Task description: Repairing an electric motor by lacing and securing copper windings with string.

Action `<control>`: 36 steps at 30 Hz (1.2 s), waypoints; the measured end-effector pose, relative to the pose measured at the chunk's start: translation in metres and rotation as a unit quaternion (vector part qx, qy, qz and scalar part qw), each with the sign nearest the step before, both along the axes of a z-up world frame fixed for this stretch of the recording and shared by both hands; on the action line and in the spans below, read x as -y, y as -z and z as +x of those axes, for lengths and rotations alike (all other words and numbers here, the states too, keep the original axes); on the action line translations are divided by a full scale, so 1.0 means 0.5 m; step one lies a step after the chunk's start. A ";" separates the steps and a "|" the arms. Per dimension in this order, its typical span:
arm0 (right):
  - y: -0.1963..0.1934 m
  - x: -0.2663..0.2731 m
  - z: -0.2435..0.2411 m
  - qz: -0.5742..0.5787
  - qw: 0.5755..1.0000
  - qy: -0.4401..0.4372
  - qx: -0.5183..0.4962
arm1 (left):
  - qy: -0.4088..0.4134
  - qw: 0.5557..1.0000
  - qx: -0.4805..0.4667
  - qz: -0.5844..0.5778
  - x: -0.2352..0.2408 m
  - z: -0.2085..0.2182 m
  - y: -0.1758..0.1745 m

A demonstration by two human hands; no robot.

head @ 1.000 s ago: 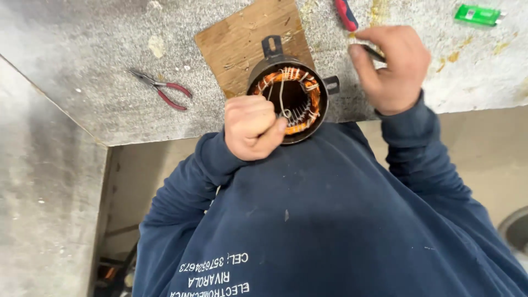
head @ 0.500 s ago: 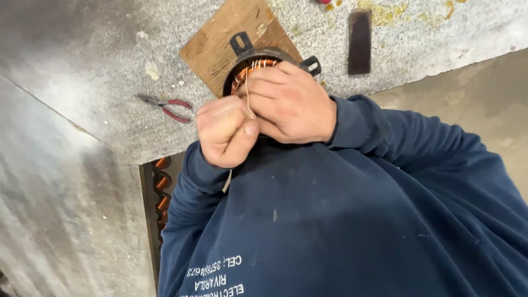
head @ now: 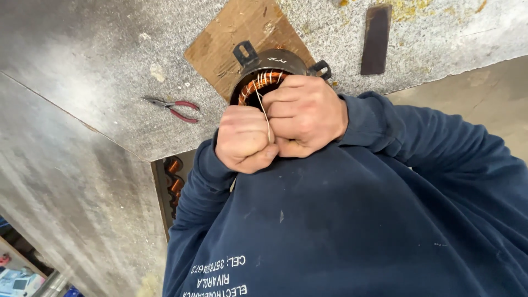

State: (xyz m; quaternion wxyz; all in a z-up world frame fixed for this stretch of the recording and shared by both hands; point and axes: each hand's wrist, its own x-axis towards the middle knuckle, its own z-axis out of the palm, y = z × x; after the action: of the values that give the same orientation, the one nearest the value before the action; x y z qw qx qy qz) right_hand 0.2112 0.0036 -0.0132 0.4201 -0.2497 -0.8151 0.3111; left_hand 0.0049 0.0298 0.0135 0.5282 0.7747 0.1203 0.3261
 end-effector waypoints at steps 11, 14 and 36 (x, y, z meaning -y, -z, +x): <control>-0.015 0.022 -0.004 0.025 0.998 0.051 -0.036 | -0.066 0.989 -0.037 -0.130 0.045 -0.009 -0.054; -0.021 0.032 -0.008 0.036 0.993 0.094 -0.059 | -0.218 0.971 -0.063 -0.073 0.058 -0.009 -0.072; -0.028 -0.112 -0.031 -0.243 0.969 0.020 -0.045 | -0.336 0.930 -0.124 -0.078 0.052 -0.035 0.035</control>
State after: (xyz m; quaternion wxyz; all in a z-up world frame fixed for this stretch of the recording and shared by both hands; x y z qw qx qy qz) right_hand 0.1959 0.0598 0.0007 0.3889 -0.3466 -0.6901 0.5024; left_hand -0.0126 0.0036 -0.0040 0.4272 0.6795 0.4631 0.3759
